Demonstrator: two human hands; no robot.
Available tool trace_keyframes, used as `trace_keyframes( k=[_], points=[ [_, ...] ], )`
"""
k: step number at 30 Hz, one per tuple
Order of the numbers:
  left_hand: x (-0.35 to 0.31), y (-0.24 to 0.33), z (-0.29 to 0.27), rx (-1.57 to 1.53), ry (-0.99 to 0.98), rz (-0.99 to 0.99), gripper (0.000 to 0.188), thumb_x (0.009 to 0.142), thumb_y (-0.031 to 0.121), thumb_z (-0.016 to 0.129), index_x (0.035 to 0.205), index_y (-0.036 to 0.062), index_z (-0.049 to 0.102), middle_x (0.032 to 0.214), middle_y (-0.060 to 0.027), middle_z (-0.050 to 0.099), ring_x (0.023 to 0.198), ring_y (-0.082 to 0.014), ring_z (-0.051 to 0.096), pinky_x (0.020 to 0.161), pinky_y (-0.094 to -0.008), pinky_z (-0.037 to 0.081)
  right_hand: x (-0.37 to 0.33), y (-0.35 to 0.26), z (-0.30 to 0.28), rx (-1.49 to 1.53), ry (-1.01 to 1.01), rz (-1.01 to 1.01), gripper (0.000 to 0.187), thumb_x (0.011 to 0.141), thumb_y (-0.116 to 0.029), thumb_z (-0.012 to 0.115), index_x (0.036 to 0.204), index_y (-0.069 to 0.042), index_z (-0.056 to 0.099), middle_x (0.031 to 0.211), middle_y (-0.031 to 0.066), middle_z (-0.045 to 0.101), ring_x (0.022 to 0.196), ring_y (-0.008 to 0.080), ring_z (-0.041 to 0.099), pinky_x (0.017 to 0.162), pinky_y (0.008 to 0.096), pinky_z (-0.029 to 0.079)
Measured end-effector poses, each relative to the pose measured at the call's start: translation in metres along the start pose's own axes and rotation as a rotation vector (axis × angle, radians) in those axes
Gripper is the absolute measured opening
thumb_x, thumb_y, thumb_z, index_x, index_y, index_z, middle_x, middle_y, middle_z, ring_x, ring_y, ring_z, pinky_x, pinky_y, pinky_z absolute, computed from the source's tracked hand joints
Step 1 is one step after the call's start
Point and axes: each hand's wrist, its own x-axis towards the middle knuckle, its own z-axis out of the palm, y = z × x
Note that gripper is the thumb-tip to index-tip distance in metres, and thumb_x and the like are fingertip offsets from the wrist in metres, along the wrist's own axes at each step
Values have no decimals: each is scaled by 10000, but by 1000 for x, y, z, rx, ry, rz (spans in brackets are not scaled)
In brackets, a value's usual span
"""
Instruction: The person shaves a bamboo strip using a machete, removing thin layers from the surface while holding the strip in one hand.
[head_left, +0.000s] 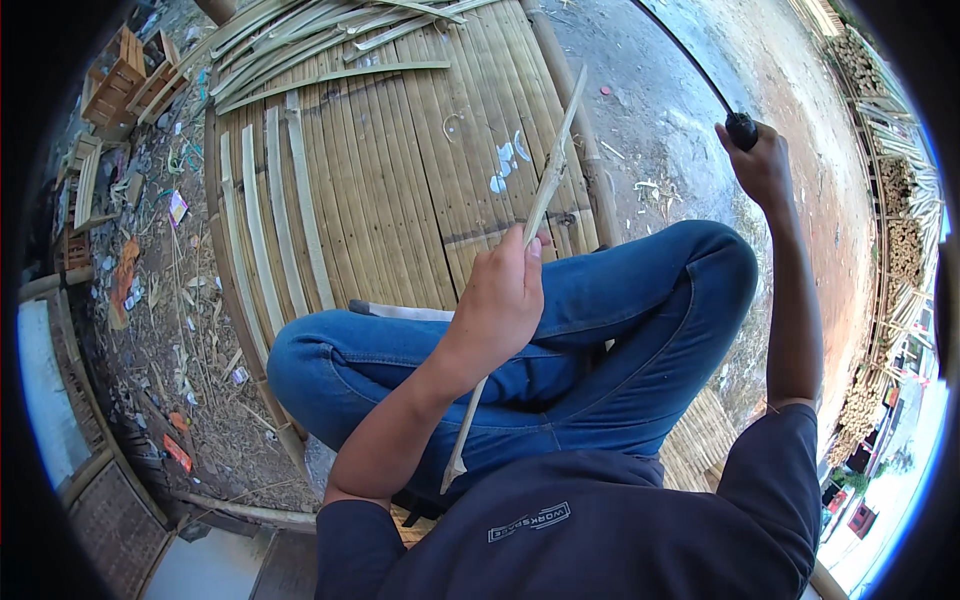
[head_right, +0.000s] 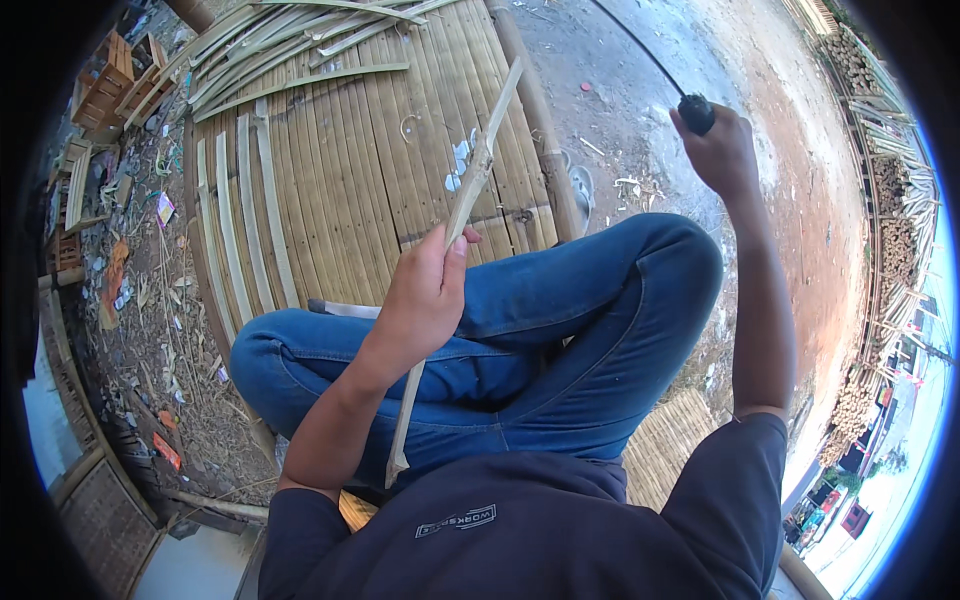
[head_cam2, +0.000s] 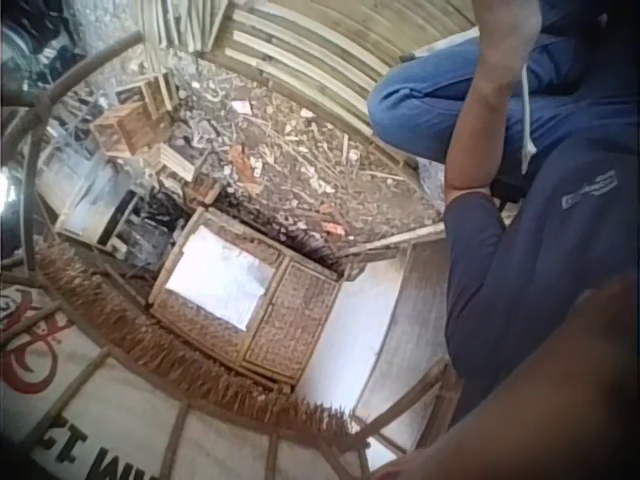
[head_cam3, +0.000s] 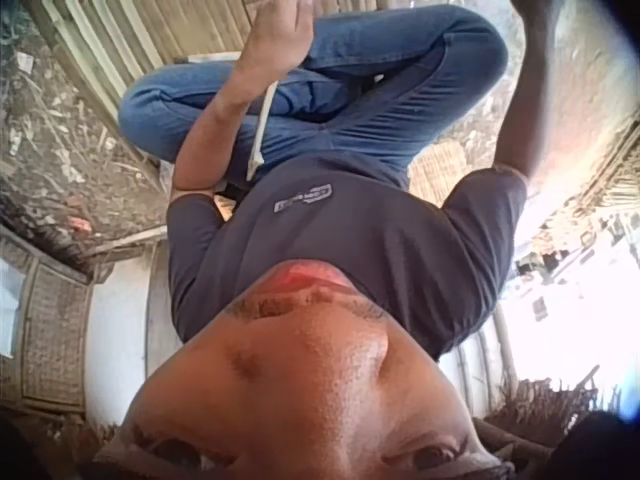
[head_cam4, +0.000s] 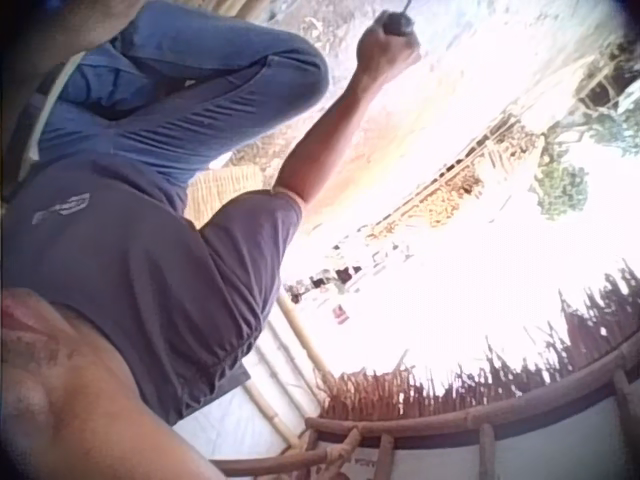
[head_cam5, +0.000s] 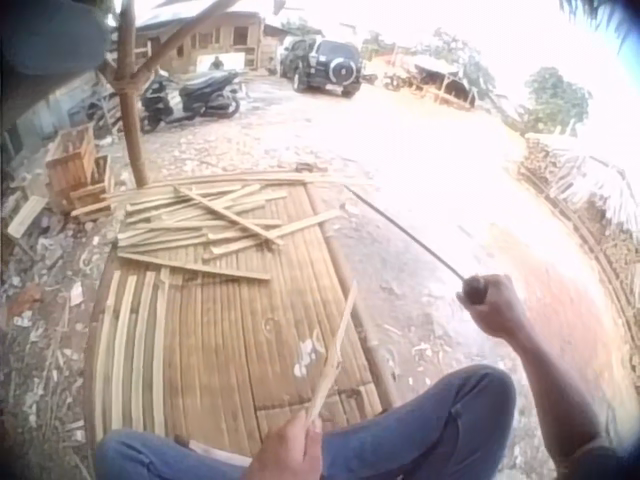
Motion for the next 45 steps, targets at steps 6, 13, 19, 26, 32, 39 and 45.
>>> trace_keyframes(
  k=[6,13,19,26,32,39,45],
  points=[
    [-2,-3,7,334,102,25,245,1032,134,426,1083,-68,557,770,-297,625,749,-471,625,653,-524,472,-57,-91,24,125,-239,-336,177,717,-111,668,877,-65,730,720,221,657,707,406,655,683,484,523],
    [-2,-7,8,295,127,113,202,1018,94,455,1038,-87,543,763,-312,625,732,-495,624,597,-531,471,-55,-96,35,25,-165,-473,115,686,-116,665,793,-86,698,644,183,620,662,386,640,657,493,515],
    [-6,-4,6,292,156,146,170,1013,79,467,1004,-75,538,742,-313,609,714,-493,615,580,-527,458,-48,-93,31,-26,-107,-538,119,665,-115,672,779,-83,665,640,173,620,660,386,638,641,489,517],
    [-16,3,5,272,124,162,184,1026,107,466,1015,-62,537,662,-286,559,611,-443,601,532,-505,428,18,-20,24,-228,103,-299,183,778,-191,648,927,-123,730,793,190,695,764,384,681,702,490,541],
    [-1,7,-15,-356,-239,-99,283,1087,272,376,1101,38,535,623,9,394,489,-86,379,458,-275,355,16,23,12,-127,120,-38,324,872,-360,691,922,-43,729,767,198,696,713,357,683,668,447,523],
    [4,13,-17,-864,-393,-483,348,1079,396,375,1178,97,522,718,59,363,582,-19,359,478,-170,332,-39,-69,13,307,-75,-196,371,873,-337,742,808,22,674,605,144,609,540,203,540,569,375,459],
    [0,13,-11,-780,-240,-351,351,1069,424,389,1163,109,514,694,55,359,548,-12,339,425,-167,320,-67,-108,13,325,-253,-308,275,860,-286,745,841,-14,702,604,171,601,503,313,560,548,395,471]
  ],
)
